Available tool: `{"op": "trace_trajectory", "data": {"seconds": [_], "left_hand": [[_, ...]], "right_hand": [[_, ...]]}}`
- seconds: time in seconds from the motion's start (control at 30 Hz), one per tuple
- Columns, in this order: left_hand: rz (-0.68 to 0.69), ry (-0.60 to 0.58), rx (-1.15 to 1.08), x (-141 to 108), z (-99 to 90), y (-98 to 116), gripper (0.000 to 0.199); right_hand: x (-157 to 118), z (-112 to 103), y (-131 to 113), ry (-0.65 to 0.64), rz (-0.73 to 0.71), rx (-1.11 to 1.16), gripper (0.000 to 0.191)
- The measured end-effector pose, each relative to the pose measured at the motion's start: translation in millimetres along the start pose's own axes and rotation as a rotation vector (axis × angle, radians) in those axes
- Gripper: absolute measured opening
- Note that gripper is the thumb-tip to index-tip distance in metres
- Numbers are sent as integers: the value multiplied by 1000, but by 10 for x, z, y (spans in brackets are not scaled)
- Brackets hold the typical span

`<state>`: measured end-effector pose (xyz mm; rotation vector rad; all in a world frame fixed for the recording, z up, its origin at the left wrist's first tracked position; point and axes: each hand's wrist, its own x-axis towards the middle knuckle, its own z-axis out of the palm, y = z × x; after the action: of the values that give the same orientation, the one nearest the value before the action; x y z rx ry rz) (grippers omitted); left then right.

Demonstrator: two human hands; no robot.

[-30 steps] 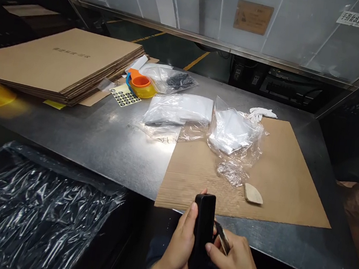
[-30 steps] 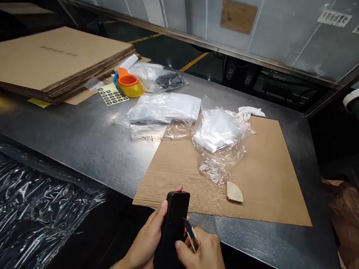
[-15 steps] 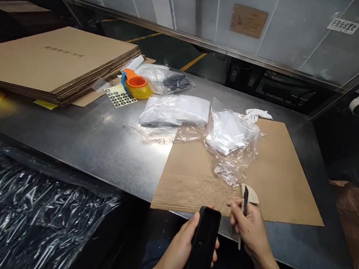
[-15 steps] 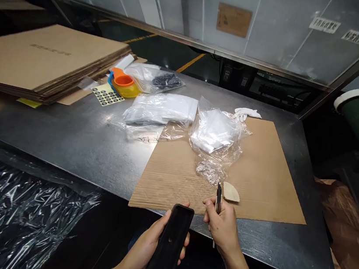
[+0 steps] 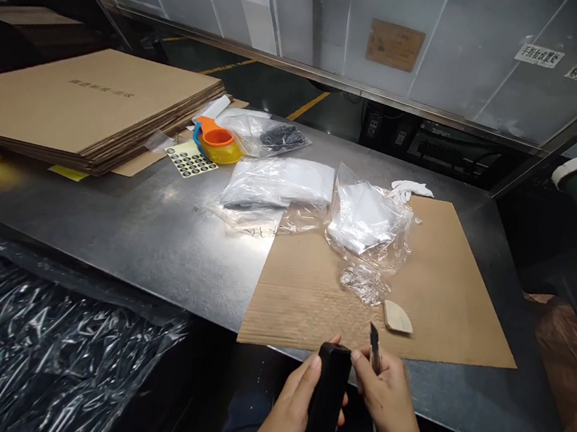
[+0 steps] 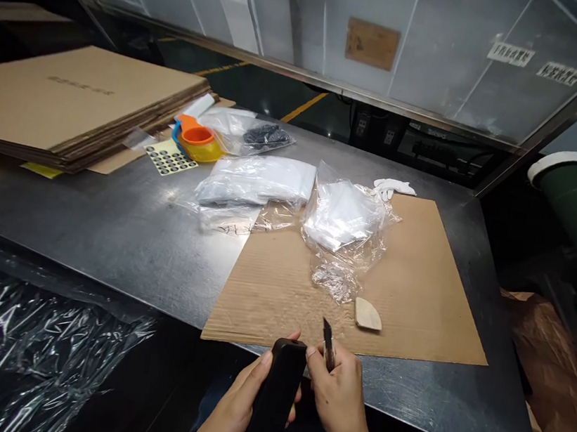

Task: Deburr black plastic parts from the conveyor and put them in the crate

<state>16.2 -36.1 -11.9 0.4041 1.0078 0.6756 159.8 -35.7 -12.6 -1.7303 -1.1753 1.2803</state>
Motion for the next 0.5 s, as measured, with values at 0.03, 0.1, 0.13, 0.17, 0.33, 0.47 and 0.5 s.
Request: {"op": "trace_trajectory", "data": {"seconds": [0.03, 0.1, 0.13, 0.17, 0.33, 0.47, 0.5], "left_hand": [[-16, -57, 24, 2, -20, -8, 76], [-50, -189, 67, 11, -63, -8, 76], [-67, -250, 83, 21, -85, 4, 75], [-88, -306, 89, 35, -109, 25, 72], [-186, -518, -200, 175, -263, 243, 61], [-8, -398, -515, 251, -321, 347, 51], [42, -373, -536, 245, -307, 345, 50]], "right_hand": [[24, -34, 2, 18, -22, -2, 36], [63, -117, -25, -68, -102, 13, 43], [73, -158, -52, -154, -155, 13, 44], [77, -195, -83, -245, -209, 5, 40], [-23, -299, -171, -197, -401, -56, 35], [-215, -228, -25, 159, -593, -240, 30], [-265, -177, 33, 238, -624, -313, 29]]}}
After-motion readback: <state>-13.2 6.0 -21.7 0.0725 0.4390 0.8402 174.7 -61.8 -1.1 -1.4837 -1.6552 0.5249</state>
